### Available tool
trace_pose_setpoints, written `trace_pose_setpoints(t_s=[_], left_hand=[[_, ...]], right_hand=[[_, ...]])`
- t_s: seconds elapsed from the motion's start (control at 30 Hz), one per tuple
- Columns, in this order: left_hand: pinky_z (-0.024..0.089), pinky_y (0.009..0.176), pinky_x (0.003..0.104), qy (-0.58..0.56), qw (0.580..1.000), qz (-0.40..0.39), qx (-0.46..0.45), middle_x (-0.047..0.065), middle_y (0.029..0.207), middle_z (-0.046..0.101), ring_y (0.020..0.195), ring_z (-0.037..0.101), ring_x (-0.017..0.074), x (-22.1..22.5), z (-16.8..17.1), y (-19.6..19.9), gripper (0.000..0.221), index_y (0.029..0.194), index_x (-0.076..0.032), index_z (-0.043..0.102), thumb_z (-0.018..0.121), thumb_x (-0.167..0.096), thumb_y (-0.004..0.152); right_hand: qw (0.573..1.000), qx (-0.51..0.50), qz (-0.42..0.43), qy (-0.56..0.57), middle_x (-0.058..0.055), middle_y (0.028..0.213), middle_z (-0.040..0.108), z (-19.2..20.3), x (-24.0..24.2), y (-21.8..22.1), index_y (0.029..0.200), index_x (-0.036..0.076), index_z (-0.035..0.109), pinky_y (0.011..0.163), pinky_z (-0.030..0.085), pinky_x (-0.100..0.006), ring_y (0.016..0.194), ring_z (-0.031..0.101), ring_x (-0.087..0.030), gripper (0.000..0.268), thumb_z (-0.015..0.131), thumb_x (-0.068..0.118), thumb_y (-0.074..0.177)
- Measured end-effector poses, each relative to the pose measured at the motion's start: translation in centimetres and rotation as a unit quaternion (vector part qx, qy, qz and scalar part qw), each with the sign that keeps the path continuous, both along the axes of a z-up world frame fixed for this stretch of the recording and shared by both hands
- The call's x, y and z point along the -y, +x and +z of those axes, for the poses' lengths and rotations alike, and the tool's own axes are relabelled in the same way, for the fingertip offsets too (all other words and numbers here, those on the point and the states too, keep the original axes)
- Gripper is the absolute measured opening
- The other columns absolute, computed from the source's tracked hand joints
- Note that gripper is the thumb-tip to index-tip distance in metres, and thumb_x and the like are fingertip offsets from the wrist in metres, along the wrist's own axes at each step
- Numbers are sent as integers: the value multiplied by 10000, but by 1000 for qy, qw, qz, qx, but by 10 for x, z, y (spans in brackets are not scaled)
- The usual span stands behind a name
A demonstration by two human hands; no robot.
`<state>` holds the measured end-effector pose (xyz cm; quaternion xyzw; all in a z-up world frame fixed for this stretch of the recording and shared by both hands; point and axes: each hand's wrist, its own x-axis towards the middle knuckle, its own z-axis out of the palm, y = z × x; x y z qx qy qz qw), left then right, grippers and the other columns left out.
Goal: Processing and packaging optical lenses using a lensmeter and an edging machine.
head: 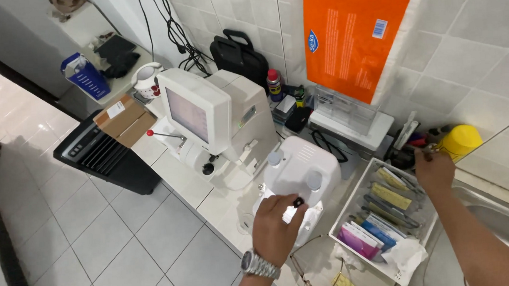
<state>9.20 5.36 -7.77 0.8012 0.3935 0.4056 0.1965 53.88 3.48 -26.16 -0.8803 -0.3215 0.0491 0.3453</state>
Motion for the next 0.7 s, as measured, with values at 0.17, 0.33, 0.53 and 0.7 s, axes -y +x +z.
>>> trace_pose_setpoints(t_s=[0.17,0.33,0.53,0.7], left_hand=[[564,730,435,99,992,-49,-63,124,952,689,800,639,308,-28,-11,51,248,1101,-41,733,770,-208,922],[558,713,439,84,994,-19,-67,137,972,649,830,620,329,-29,-22,63,246,1102,3,726,751,-154,914],[598,699,318,54,995,31,-82,120,966,656,824,694,238,-24,-13,65,255,1055,6,751,777,-185,889],[612,690,316,37,996,42,-67,125,979,644,822,708,246,-22,-14,62,285,1078,10,747,778,-204,892]], right_hand=[[994,64,44,-79,-240,801,633,23,3,-14,779,-70,690,601,496,-503,754,646,-421,549,580,321,1149],[997,70,10,-43,-233,902,628,45,8,-28,962,-53,645,596,495,-521,773,643,-425,432,503,306,1154],[991,59,24,-119,-167,664,620,46,-2,-24,808,-14,678,577,561,-420,694,724,-339,433,573,307,1078],[961,141,50,-234,-122,610,649,67,-2,-39,773,41,716,536,560,-362,619,732,-264,473,560,368,1077]])
